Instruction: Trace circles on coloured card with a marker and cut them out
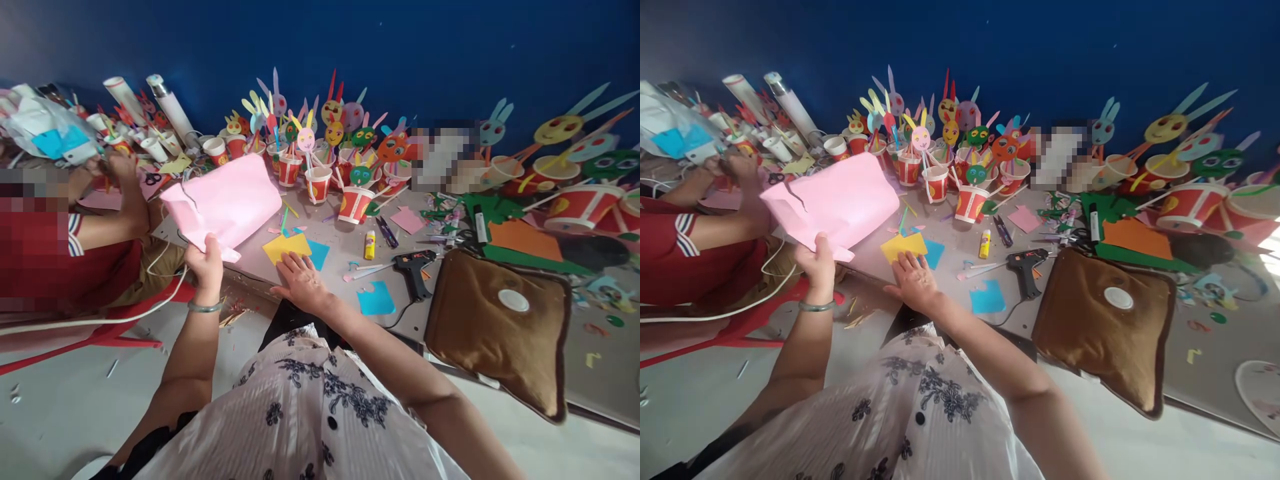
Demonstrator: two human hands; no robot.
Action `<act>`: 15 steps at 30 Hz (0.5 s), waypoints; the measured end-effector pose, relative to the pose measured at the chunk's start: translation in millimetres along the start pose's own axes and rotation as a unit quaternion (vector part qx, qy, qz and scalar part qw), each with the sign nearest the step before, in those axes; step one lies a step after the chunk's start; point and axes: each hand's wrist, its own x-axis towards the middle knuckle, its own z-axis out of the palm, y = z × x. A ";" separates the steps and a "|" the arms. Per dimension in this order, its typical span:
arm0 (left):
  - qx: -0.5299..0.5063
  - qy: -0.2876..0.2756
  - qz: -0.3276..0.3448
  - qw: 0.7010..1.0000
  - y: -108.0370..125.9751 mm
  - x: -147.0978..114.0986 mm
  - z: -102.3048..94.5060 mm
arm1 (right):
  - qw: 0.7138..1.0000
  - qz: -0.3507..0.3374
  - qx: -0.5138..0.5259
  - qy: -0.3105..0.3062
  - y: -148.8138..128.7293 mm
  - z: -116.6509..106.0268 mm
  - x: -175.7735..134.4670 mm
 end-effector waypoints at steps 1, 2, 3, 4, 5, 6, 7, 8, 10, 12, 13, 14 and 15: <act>-0.033 0.017 -0.025 0.999 2.9 5.7 1.6 | 1.000 0.000 -0.002 0.001 0.2 -0.2 -1.5; -0.062 0.033 -0.048 0.996 5.6 11.0 3.6 | 1.000 0.000 -0.004 0.001 0.5 -0.7 -3.0; -0.086 0.043 -0.061 0.993 8.0 16.1 5.7 | 1.000 0.000 -0.007 0.000 0.7 -1.3 -4.5; -0.108 0.058 -0.068 0.990 9.9 20.8 8.1 | 1.000 -0.001 -0.010 0.000 0.9 -2.1 -5.9; -0.128 0.072 -0.073 0.986 11.5 25.5 10.7 | 1.000 -0.002 -0.013 0.000 1.0 -2.9 -7.2; -0.144 0.085 -0.078 0.983 12.7 30.1 13.4 | 1.000 -0.003 -0.016 0.001 1.0 -3.7 -8.3; -0.157 0.097 -0.086 0.979 13.6 34.8 16.2 | 1.000 -0.003 -0.019 0.001 1.0 -4.4 -9.2; -0.170 0.109 -0.098 0.974 14.2 39.5 19.0 | 1.000 -0.004 -0.021 0.002 1.0 -4.9 -9.9; -0.196 0.145 -0.126 0.962 15.3 48.4 24.3 | 1.000 -0.004 -0.026 0.004 1.1 -5.0 -10.8; -0.205 0.167 -0.150 0.953 16.4 54.9 28.9 | 1.000 -0.006 -0.028 0.004 1.9 -4.2 -11.3; -0.210 0.174 -0.158 0.949 16.9 56.6 30.7 | 1.000 -0.008 -0.029 0.003 2.5 -3.6 -11.7; -0.216 0.178 -0.162 0.946 17.3 57.0 32.3 | 0.999 -0.010 -0.030 0.003 3.1 -2.9 -12.2; -0.222 0.181 -0.162 0.944 17.5 56.2 33.5 | 0.999 -0.013 -0.031 0.002 3.7 -2.3 -12.7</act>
